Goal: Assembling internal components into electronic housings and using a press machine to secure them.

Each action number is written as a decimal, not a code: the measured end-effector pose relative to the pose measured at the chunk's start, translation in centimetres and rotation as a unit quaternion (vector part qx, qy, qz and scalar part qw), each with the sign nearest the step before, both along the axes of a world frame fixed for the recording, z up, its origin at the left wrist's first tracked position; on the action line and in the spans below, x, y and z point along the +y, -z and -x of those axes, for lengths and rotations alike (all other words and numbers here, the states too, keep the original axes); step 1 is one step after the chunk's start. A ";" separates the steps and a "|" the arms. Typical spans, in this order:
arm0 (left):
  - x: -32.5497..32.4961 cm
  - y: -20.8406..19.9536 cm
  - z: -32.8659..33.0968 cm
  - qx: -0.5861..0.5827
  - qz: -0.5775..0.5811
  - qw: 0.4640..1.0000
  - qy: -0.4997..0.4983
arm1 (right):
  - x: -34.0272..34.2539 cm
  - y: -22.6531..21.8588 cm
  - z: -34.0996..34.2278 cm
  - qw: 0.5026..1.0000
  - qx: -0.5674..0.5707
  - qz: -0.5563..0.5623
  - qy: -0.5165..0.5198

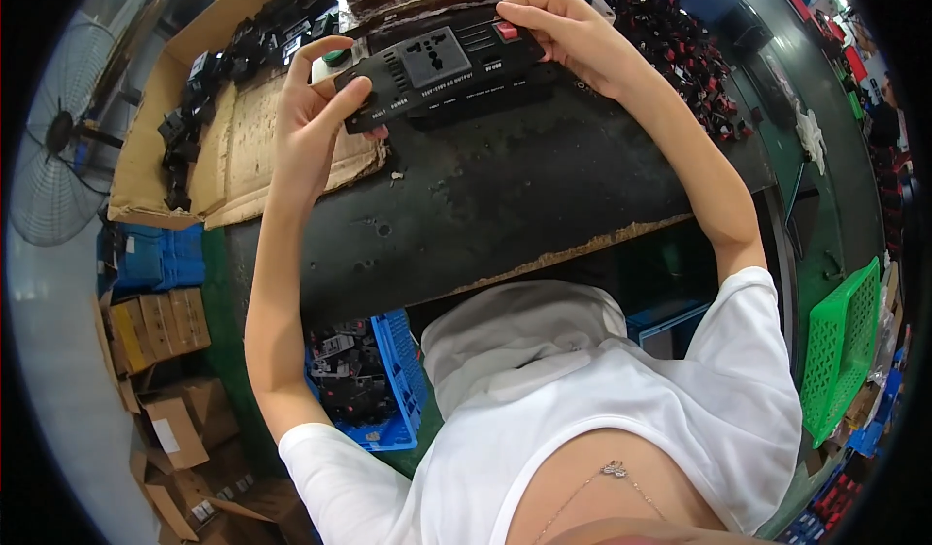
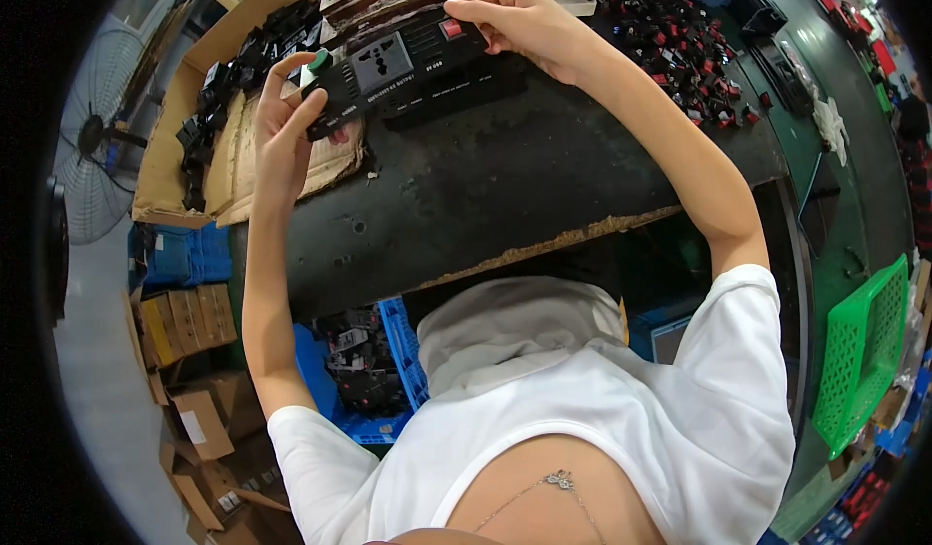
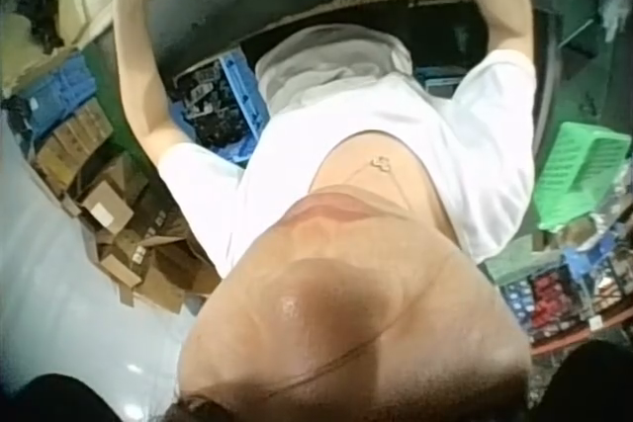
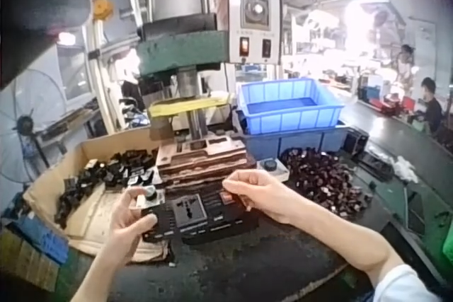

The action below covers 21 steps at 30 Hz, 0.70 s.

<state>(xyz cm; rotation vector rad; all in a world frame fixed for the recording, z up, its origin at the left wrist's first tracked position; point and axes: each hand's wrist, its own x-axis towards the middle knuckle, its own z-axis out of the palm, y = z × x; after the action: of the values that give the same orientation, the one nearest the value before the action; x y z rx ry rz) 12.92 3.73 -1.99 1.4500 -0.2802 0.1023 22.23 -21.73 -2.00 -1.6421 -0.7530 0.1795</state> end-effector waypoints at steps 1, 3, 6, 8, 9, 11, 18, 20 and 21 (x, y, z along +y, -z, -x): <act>0.3 0.1 -0.1 -0.020 -0.013 1.000 0.013 | 0.2 -0.1 0.3 0.994 0.101 -0.035 0.009; 0.5 0.0 -0.1 -0.007 0.002 0.999 0.036 | 0.0 0.2 -0.1 0.964 0.240 -0.112 -0.029; 0.4 -0.1 0.0 0.005 -0.016 0.999 0.040 | 0.0 0.2 -0.3 0.937 0.314 -0.153 -0.012; 0.4 -0.1 -0.1 0.019 -0.012 0.999 0.033 | -0.1 0.1 -0.5 0.928 0.335 -0.160 -0.033; 0.3 -0.1 -0.1 0.019 -0.012 0.999 0.032 | -0.1 0.1 -0.6 0.918 0.356 -0.167 -0.053; 0.3 -0.1 -0.1 0.027 -0.005 1.000 0.016 | 0.0 -0.2 -0.2 0.914 0.365 -0.169 -0.047; 2.3 1.5 -1.4 0.211 0.341 0.905 0.141 | 0.5 0.1 0.3 0.961 0.248 -0.121 0.019; 0.3 0.3 -0.2 0.198 -0.020 0.975 0.097 | 0.5 0.4 0.4 0.976 0.186 -0.111 0.013; -0.7 0.0 0.3 0.183 -0.111 0.970 0.117 | 0.5 0.6 0.3 0.988 0.124 -0.097 0.008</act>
<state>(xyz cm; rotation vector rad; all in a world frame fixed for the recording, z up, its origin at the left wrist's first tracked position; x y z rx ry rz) 12.64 2.99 -1.97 1.6126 -0.1603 -0.3967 21.91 -21.23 -2.62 -1.4102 -0.5492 0.2835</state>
